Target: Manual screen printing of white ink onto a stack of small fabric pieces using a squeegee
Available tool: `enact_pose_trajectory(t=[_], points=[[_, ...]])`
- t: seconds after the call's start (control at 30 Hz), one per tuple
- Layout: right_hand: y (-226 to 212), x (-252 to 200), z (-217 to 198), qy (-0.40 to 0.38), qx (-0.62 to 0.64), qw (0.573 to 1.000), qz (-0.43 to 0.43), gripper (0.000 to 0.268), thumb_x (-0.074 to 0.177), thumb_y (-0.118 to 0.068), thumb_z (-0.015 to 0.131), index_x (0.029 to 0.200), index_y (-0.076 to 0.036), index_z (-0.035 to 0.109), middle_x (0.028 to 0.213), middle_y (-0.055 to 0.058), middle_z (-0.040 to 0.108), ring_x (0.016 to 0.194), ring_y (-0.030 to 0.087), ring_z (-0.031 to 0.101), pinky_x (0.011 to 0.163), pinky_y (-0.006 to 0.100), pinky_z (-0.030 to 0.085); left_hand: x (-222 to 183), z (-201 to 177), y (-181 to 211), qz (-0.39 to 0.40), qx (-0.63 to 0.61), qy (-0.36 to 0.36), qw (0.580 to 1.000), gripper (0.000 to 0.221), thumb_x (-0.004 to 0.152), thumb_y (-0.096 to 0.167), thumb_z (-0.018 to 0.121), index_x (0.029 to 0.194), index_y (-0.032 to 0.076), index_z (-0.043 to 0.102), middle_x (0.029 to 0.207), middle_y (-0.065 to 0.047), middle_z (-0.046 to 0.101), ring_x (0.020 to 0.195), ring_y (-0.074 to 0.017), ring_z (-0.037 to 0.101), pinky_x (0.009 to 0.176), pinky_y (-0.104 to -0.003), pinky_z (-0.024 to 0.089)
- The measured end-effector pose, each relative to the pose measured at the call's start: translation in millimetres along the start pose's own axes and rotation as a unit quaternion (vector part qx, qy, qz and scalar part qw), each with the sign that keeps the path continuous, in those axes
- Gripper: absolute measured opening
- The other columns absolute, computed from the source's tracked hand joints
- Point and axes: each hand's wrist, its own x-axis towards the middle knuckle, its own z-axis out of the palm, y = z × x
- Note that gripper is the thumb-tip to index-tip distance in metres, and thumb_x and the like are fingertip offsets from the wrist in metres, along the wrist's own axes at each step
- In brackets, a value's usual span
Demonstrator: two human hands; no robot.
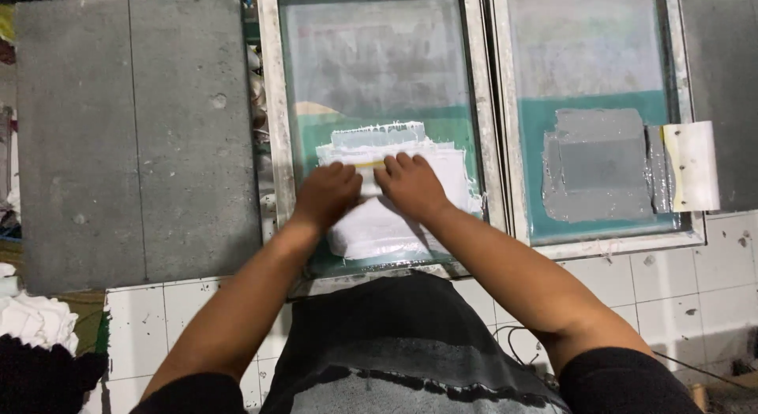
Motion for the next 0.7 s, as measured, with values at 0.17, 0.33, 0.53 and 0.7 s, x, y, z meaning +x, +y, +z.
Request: enact_pose_trajectory(t=[0.17,0.33,0.53,0.7], points=[[-21.8,-46.6,-16.4,-0.013,0.027,0.999,-0.024,0.02,0.085,-0.032,0.074,0.087,-0.016,0.062,0.087,0.007,0.058,0.084,0.029,0.062,0.069,0.042,0.051,-34.0,0.9,43.6,-0.005,-0.073,-0.011,0.997,0.037,0.088,0.055,0.059,0.087,0.018,0.059,0.084,-0.002,0.055,0.077,-0.0237,0.059,0.063,-0.038,0.049],[-15.3,-74.3,-28.5,-0.078,0.037,0.995,-0.047,0.019,0.083,-0.033,0.075,0.086,-0.017,0.065,0.083,0.005,0.058,0.08,0.026,0.062,0.065,0.039,0.049,-15.2,-47.7,67.2,-0.007,-0.136,-0.038,0.99,0.04,0.088,0.049,0.074,0.08,0.013,0.058,0.076,-0.003,0.052,0.071,-0.0241,0.059,0.059,-0.037,0.05],[23.0,-30.7,-65.0,-0.161,0.026,0.987,0.013,0.024,0.086,-0.04,0.074,0.1,-0.02,0.074,0.096,0.008,0.072,0.09,0.029,0.069,0.07,0.04,0.053,42.0,-53.8,34.5,-0.002,-0.155,-0.131,0.979,0.04,0.094,0.048,0.065,0.094,0.008,0.067,0.083,-0.01,0.061,0.077,-0.0303,0.063,0.066,-0.043,0.051],[54.8,-27.1,5.9,-0.026,-0.057,0.997,0.042,0.03,0.077,-0.036,0.083,0.098,-0.02,0.068,0.091,0.003,0.064,0.088,0.026,0.064,0.076,0.041,0.049,64.0,-14.1,12.2,-0.01,0.02,0.021,1.0,0.049,0.071,0.058,0.084,0.082,0.017,0.059,0.077,0.001,0.051,0.073,-0.0191,0.056,0.065,-0.034,0.046]])
